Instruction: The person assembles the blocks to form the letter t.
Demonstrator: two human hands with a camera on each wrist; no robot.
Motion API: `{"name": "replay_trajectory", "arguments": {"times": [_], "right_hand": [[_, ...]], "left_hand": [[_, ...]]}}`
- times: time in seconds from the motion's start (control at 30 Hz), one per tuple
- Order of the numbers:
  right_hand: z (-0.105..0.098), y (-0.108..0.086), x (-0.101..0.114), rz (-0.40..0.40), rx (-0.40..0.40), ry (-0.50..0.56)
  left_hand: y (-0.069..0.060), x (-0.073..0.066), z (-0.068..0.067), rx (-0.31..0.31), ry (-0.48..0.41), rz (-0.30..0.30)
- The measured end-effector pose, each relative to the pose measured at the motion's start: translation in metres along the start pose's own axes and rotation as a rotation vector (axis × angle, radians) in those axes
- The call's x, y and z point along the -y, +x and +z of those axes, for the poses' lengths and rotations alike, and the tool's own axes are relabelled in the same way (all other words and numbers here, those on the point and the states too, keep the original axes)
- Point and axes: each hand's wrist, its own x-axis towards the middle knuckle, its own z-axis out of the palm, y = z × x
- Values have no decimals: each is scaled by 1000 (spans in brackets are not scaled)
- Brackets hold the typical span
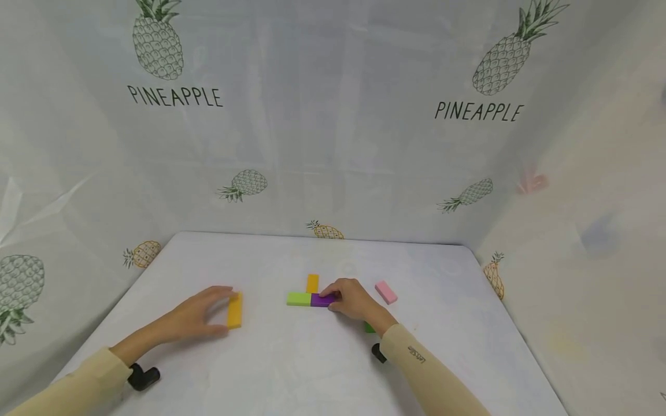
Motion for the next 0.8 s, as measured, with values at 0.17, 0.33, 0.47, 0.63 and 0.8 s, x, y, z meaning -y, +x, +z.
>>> {"name": "replay_trajectory", "arguments": {"times": [0.17,0.33,0.47,0.63,0.8], "right_hand": [[0,0,1,5,0,2],[0,-1,4,13,1,-2],[-1,-2,6,2,-1,-12],[0,-2,5,10,-5,-22],[0,-2,5,5,-7,-33]], "left_hand": [[-3,4,3,40,4,-11],[-3,6,5,46,4,-8],[-1,6,5,46,24,1],[1,4,4,27,49,42],[2,3,3,2,62,76]]}}
